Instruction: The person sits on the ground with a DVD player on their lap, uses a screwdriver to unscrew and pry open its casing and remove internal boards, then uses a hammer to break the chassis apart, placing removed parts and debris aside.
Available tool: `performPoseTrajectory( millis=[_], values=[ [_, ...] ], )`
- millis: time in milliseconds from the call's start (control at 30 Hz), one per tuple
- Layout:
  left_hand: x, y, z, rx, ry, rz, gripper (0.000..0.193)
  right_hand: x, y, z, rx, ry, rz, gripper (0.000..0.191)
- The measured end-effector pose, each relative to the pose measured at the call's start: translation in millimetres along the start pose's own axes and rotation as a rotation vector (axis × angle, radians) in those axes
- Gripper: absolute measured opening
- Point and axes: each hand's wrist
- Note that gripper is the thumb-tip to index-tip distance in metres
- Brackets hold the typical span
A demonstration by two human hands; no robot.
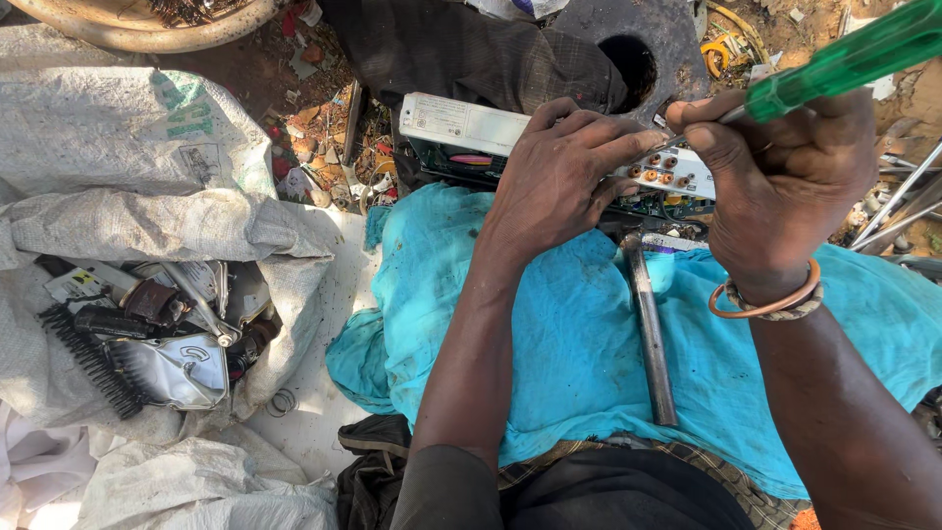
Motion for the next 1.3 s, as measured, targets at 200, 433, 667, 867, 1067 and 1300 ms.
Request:
performPoseTrajectory(
  millis=[200,433,667,867,1067,1300],
  values=[
    [4,2,0,-0.01,0.009,-0.048,0.043,-1,1,-3,-0.076,0.038,0.007,0.04],
    [1,0,1,0.026,-0.045,-0.012,0.046,6,3,0,-0.134,0.118,-0.056,0.041],
    [1,-1,2,0.033,-0.055,-0.012,0.041,7,5,0,-0.09,0.127,-0.113,0.037],
    [4,-1,4,0.031,-0.084,0.009,0.043,2,11,-12,-0.098,0.112,-0.112,0.047],
    [7,-2,6,0.029,-0.083,-0.005,0.04,4,4,2,-0.155,0.107,-0.061,0.065],
    [2,0,-4,0.019,-0.043,-0.038,0.05,-36,-28,42,0.04,0.084,0.184,0.053]
  ],
)
Point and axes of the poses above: each hand's wrist, its own y-axis away from the middle knuckle, its own x-axis out of the palm, z = x × y, and after that the axes turned 6 degrees about y, right-handed
